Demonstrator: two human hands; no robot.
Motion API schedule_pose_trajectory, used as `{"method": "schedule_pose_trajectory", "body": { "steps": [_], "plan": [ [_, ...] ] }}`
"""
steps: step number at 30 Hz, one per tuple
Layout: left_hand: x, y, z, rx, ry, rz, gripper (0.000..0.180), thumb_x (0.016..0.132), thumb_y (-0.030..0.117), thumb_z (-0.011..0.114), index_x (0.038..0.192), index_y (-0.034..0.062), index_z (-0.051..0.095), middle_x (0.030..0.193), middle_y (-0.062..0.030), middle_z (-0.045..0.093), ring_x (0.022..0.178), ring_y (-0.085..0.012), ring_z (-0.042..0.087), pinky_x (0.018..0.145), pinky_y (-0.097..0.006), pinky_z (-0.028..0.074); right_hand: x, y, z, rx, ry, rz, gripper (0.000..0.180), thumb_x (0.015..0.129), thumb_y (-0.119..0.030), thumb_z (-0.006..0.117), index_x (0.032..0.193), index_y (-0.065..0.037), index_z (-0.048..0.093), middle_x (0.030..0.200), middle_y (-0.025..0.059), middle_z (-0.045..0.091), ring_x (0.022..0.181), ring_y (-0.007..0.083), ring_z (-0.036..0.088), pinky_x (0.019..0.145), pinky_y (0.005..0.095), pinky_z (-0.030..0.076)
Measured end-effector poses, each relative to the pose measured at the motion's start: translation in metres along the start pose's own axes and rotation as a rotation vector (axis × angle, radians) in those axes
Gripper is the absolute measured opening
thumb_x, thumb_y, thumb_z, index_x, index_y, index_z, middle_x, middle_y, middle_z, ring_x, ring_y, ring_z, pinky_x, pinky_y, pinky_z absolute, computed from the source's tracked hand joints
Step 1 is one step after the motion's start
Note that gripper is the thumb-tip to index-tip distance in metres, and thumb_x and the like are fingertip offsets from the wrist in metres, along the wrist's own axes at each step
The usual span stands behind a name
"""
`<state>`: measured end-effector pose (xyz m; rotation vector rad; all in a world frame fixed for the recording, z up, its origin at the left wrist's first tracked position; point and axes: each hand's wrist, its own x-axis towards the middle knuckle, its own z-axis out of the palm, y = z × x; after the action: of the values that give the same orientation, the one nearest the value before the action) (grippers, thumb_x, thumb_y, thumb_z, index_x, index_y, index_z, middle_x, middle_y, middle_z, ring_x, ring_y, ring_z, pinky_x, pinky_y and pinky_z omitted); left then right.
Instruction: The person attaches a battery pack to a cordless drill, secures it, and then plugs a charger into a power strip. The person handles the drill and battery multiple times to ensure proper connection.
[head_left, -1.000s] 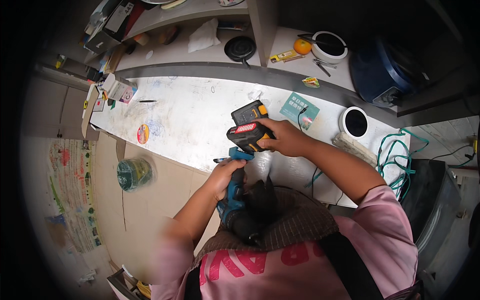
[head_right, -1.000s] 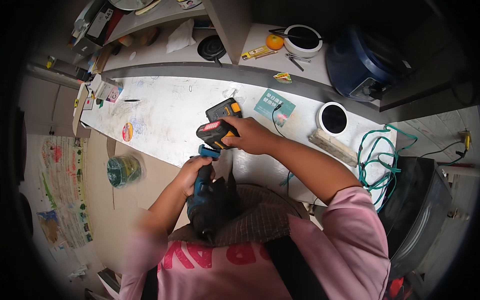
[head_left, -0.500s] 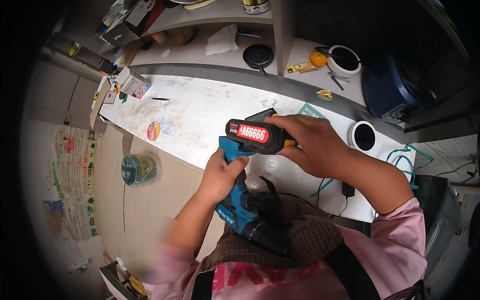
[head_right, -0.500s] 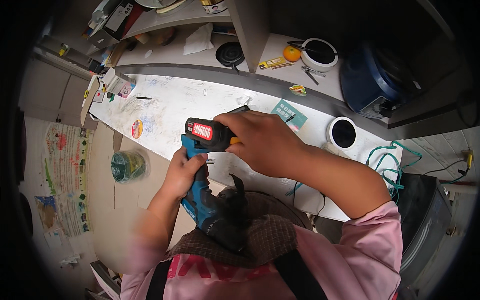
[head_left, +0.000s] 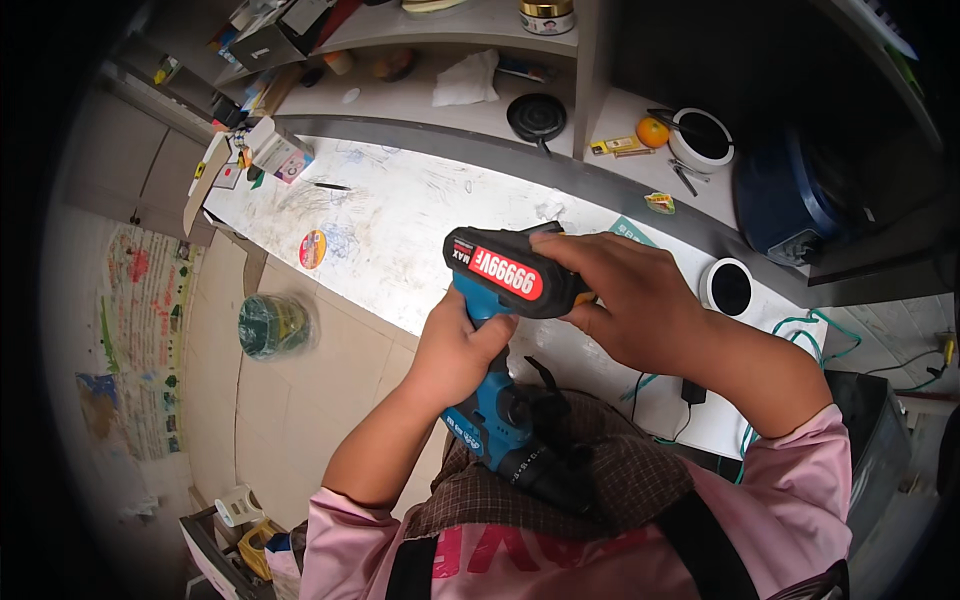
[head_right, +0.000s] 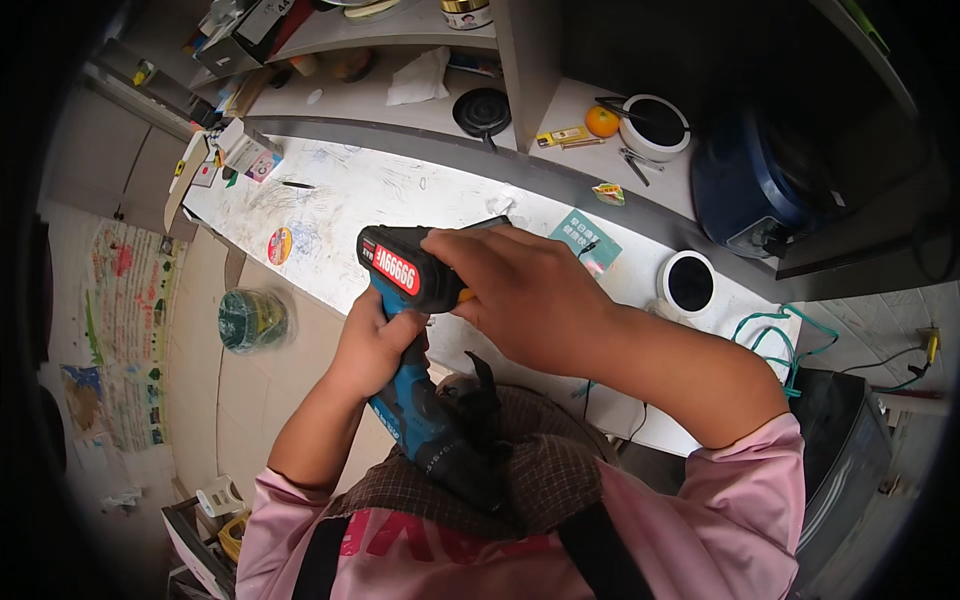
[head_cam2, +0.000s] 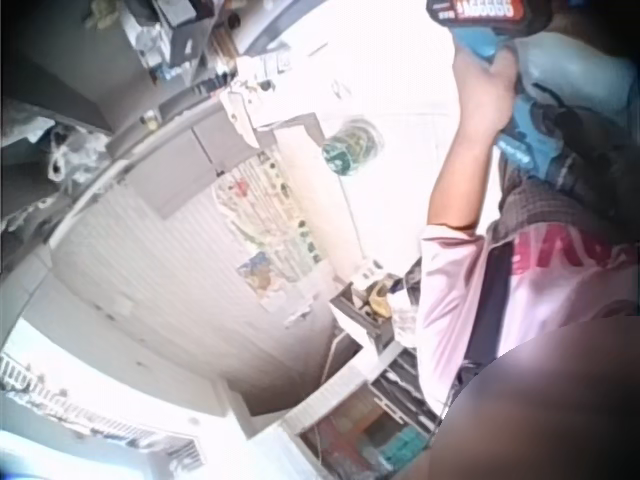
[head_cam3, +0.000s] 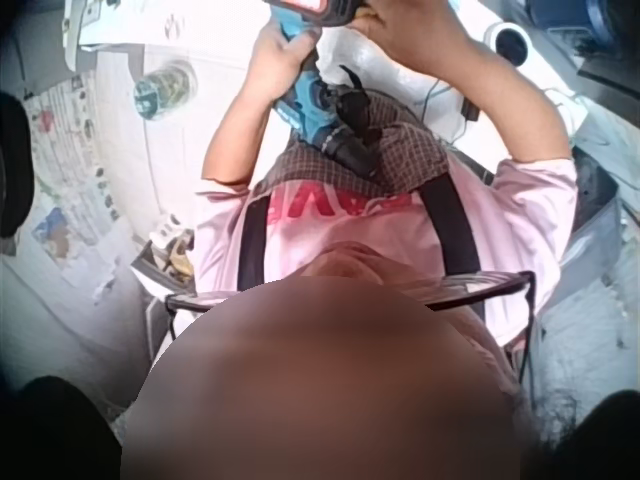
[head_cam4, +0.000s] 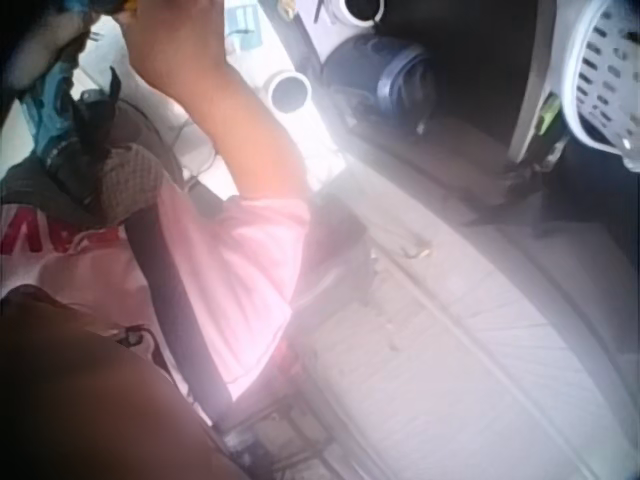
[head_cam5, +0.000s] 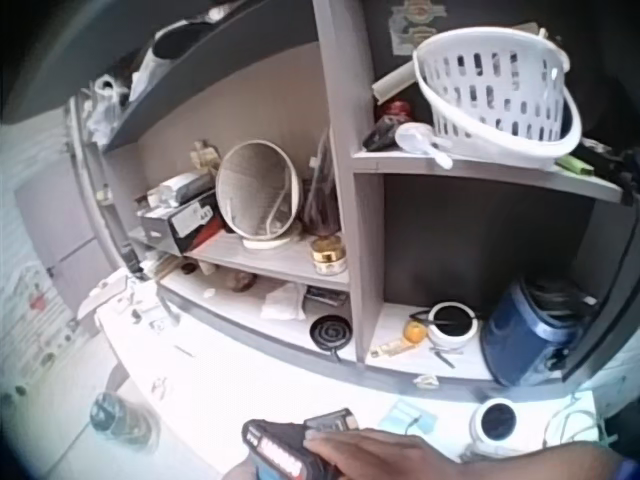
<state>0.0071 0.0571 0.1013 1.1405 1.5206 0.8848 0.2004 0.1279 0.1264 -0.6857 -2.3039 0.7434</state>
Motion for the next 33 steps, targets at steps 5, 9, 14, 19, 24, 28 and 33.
{"method": "schedule_pose_trajectory", "body": {
  "steps": [5, 9, 14, 19, 24, 28, 33],
  "plan": [
    [-0.001, -0.005, -0.004, -0.019, 0.02, -0.036, 0.026, 0.078, 0.015, 0.059, 0.098, -0.0014, 0.052, 0.077, -0.0064, 0.059, 0.07, -0.014, 0.055, 0.066, -0.028, 0.045, 0.01, 0.0, 0.009, -0.029, 0.017, -0.016, 0.055, 0.07, -0.008, 0.071, 0.121, -0.007, 0.05, 0.11, 0.014, 0.06, 0.1, 0.0309, 0.059, 0.083, 0.0376, 0.05],
    [0.006, -0.008, -0.007, 0.002, 0.021, 0.036, 0.022, 0.079, 0.016, 0.057, 0.092, -0.001, 0.05, 0.067, -0.0076, 0.057, 0.056, -0.0154, 0.057, 0.051, -0.027, 0.047, 0.012, 0.009, 0.02, 0.017, 0.001, 0.017, 0.055, 0.071, -0.009, 0.069, 0.121, -0.005, 0.046, 0.116, 0.0147, 0.055, 0.107, 0.0313, 0.055, 0.088, 0.0392, 0.047],
    [0.015, -0.01, -0.011, -0.253, 0.06, -0.058, 0.025, 0.079, 0.013, 0.059, 0.098, -0.0009, 0.052, 0.074, -0.0078, 0.058, 0.063, -0.0145, 0.056, 0.059, -0.028, 0.048, 0.019, 0.007, 0.019, 0.092, 0.059, -0.079, 0.067, 0.072, -0.012, 0.071, 0.131, -0.005, 0.039, 0.131, 0.0155, 0.044, 0.118, 0.0334, 0.045, 0.097, 0.0399, 0.04],
    [0.034, -0.026, -0.039, -0.461, 0.184, -0.172, 0.022, 0.081, 0.019, 0.06, 0.09, 0.0029, 0.047, 0.063, -0.0093, 0.055, 0.049, -0.0193, 0.055, 0.046, -0.031, 0.05, -0.014, 0.019, 0.028, -0.003, 0.271, -0.033, 0.066, 0.074, -0.013, 0.07, 0.132, -0.004, 0.04, 0.132, 0.017, 0.042, 0.12, 0.0337, 0.044, 0.098, 0.0398, 0.038],
    [0.044, -0.093, -0.041, -0.796, 0.273, -0.447, 0.026, 0.082, 0.029, 0.061, 0.093, 0.0084, 0.049, 0.064, -0.0088, 0.055, 0.055, -0.0217, 0.055, 0.056, -0.037, 0.05, -0.059, 0.026, 0.093, 0.273, -0.131, 0.173, 0.072, 0.07, -0.021, 0.072, 0.133, -0.006, 0.04, 0.13, 0.0133, 0.042, 0.121, 0.0308, 0.042, 0.101, 0.0377, 0.036],
    [0.045, -0.108, -0.029, -1.053, 0.34, -0.487, 0.024, 0.082, 0.027, 0.062, 0.088, 0.0073, 0.05, 0.067, -0.0098, 0.056, 0.06, -0.0234, 0.056, 0.059, -0.038, 0.051, -0.053, 0.026, 0.104, 0.497, -0.189, 0.307, 0.083, 0.068, -0.031, 0.075, 0.135, -0.002, 0.036, 0.134, 0.0176, 0.038, 0.124, 0.0308, 0.04, 0.102, 0.0375, 0.033],
    [0.04, -0.078, -0.009, -1.416, 0.492, -0.432, 0.024, 0.084, 0.026, 0.06, 0.089, 0.0053, 0.047, 0.071, -0.012, 0.055, 0.072, -0.0268, 0.056, 0.074, -0.045, 0.051, -0.048, 0.043, 0.122, 1.043, -0.14, 0.359, 0.101, 0.067, -0.036, 0.08, 0.139, -0.001, 0.02, 0.141, 0.0158, 0.03, 0.13, 0.026, 0.033, 0.106, 0.039, 0.027]
  ]
}}
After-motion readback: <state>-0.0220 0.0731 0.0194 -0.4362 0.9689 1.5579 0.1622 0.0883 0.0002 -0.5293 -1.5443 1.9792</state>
